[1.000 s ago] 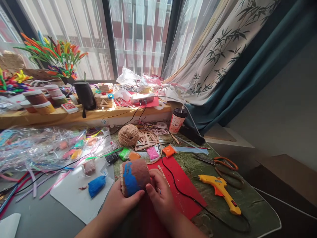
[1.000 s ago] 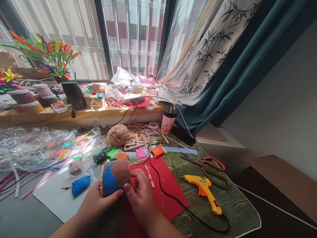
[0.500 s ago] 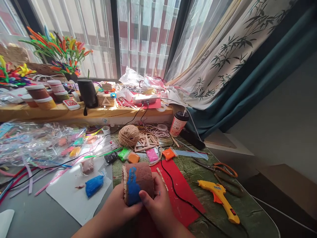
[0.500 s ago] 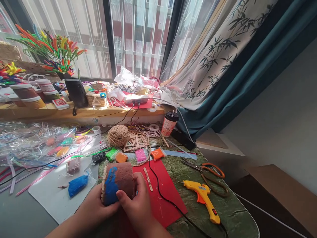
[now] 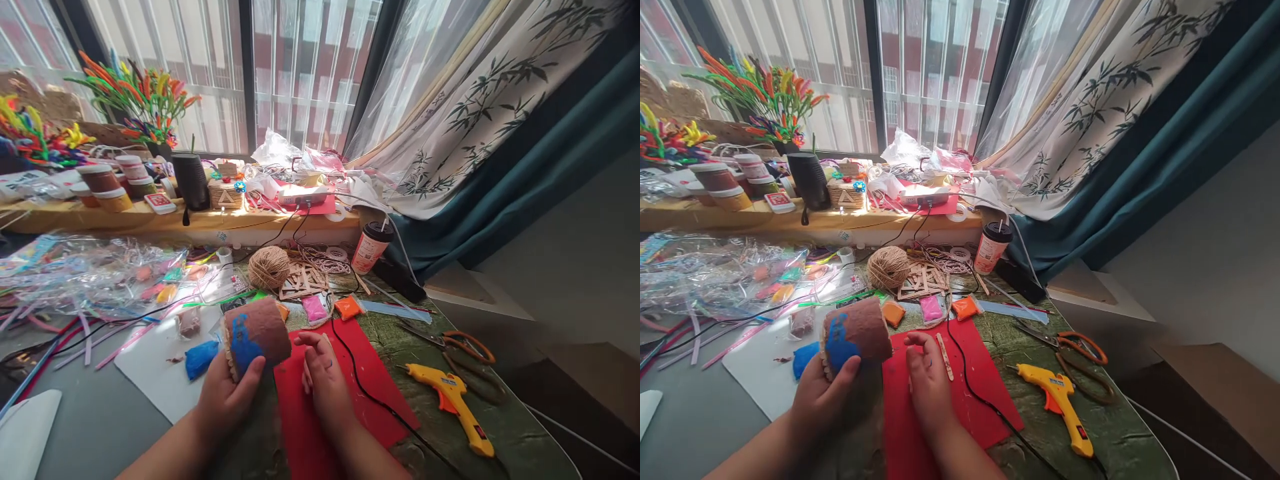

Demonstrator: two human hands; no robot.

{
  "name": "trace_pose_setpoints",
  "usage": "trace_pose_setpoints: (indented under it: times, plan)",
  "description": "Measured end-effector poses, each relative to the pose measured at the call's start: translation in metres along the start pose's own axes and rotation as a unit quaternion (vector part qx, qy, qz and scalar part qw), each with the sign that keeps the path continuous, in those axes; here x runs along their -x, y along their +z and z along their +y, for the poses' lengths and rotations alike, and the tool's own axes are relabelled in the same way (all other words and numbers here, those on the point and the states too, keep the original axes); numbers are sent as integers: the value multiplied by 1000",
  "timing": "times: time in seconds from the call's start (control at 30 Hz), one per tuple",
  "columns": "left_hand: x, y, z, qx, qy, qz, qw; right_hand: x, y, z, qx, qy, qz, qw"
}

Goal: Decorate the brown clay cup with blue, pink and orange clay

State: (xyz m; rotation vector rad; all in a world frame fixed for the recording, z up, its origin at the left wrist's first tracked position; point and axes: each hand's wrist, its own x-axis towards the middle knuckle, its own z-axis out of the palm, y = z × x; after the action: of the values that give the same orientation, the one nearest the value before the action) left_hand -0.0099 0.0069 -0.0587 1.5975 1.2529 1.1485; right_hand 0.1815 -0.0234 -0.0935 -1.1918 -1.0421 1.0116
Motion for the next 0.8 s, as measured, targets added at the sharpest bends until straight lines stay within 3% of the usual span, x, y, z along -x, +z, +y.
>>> trace_pose_setpoints:
  times: [0.1,0.2,0.3,0.4,0.47,0.53,0.67,0.8]
  plan:
    - [-8,-5,6,44,-39,135,989,2,-1,4,55,1,-3,998]
    - [-14,-22,28,59,-31,184,981,8,1,1,151,-79,-73,983]
    - [-11,-54,58,32,10,241,970,16,5,-8,287,-125,-171,934]
    - [-3,-86,80,-111,102,156,976,22,11,-12,419,-124,-209,875]
    - [1,-99,84,-246,176,51,952,24,14,-10,441,-118,-202,867]
    - [4,-102,81,-342,231,-17,911,24,14,-5,428,-108,-182,879]
    - [13,-91,66,-419,245,-160,860,19,6,0,384,-102,-135,908]
    - [22,-64,67,-471,247,-224,817,10,-7,-1,320,-110,-96,936]
